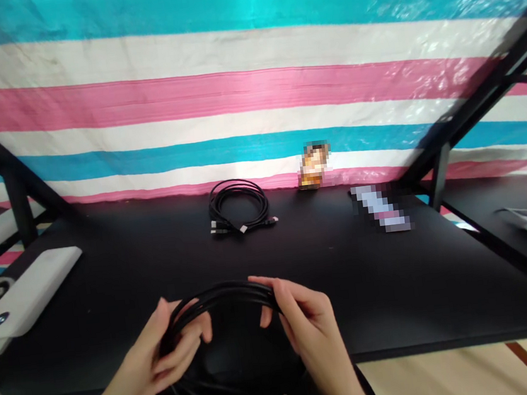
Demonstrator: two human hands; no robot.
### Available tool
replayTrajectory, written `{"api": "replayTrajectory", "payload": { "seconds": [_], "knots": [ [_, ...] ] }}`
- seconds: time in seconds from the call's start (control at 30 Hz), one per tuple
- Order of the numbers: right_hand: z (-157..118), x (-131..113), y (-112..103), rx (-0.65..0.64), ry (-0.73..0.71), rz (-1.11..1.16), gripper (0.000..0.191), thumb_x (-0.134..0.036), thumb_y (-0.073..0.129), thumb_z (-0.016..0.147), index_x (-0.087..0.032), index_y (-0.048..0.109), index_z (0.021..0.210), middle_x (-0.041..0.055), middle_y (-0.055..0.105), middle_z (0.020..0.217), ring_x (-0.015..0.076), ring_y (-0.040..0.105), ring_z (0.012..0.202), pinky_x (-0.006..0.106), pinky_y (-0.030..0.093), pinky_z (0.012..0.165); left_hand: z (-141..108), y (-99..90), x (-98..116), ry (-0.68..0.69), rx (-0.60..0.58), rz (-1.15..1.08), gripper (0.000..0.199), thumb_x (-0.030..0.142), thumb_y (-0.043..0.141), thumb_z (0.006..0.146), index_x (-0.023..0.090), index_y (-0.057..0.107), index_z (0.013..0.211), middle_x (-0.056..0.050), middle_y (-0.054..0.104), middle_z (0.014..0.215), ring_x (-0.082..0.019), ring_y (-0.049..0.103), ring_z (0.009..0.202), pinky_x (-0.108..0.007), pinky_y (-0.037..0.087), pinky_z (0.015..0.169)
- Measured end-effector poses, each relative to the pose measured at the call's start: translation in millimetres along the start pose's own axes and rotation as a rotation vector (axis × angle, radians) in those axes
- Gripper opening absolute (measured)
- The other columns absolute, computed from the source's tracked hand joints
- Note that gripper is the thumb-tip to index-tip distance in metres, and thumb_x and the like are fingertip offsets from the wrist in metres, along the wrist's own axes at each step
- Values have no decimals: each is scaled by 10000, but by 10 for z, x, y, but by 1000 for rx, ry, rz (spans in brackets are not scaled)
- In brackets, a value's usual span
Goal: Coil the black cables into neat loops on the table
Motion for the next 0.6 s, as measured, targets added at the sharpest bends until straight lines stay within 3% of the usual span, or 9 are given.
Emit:
{"api": "replayTrajectory", "payload": {
  "seconds": [0.1, 0.27, 0.37, 0.47, 0.53, 0.6],
  "knots": [
    [-22, -34, -3, -37, -15, -63, 325, -475, 555, 833, -225, 750, 906, -2, 540, 505, 40, 270, 358, 198, 191, 341, -28, -11, 10, -141, -30, 10, 558, 602, 450, 831, 165, 443, 486, 103, 177, 339, -5, 117, 260, -170, 34, 279],
    [-73, -89, 22, -74, -38, -118, 336, -470, 533, 844, -210, 738, 903, -9, 501, 476, 70, 314, 393, 200, 239, 360, -56, 22, 43, -253, -71, -58, 499, 569, 554, 788, 183, 392, 515, 110, 189, 362, -6, 82, 296, -169, 27, 287],
    [-86, -128, 85, -93, -61, -157, 274, -448, 604, 796, -189, 685, 757, -28, 434, 489, 83, 345, 459, 200, 288, 418, -48, -1, 45, -186, 56, -29, 527, 586, 597, 746, 183, 365, 497, 113, 178, 370, -4, 84, 314, -173, 17, 309],
    [-96, -98, 142, -124, -1, -142, 369, -432, 672, 736, -171, 484, 555, -50, 325, 510, 65, 272, 476, 194, 244, 419, -91, -60, 9, -73, 215, 19, 430, 551, 698, 666, 167, 513, 605, 126, 198, 376, -6, 93, 339, -172, 51, 353],
    [-101, -32, 135, -110, 53, -84, 435, -473, 667, 726, -176, 412, 537, -56, 284, 513, 58, 231, 469, 195, 205, 402, -141, -103, -48, -47, 301, 48, 386, 506, 743, 628, 170, 608, 762, 123, 258, 371, -16, 138, 346, -176, 113, 377],
    [-96, 38, 81, -40, 83, -6, 471, -516, 661, 715, -184, 386, 526, -66, 241, 495, 52, 197, 451, 197, 175, 388, -164, -139, -108, -30, 360, 103, 366, 467, 769, 601, 177, 627, 771, 89, 360, 385, -41, 251, 361, -193, 212, 400]
  ]
}}
Point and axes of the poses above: each hand's wrist, its own z-axis towards the middle knuckle, its own y-axis out of the palm, x = y × z, the point moved 3 cm from there along z, towards the middle knuckle
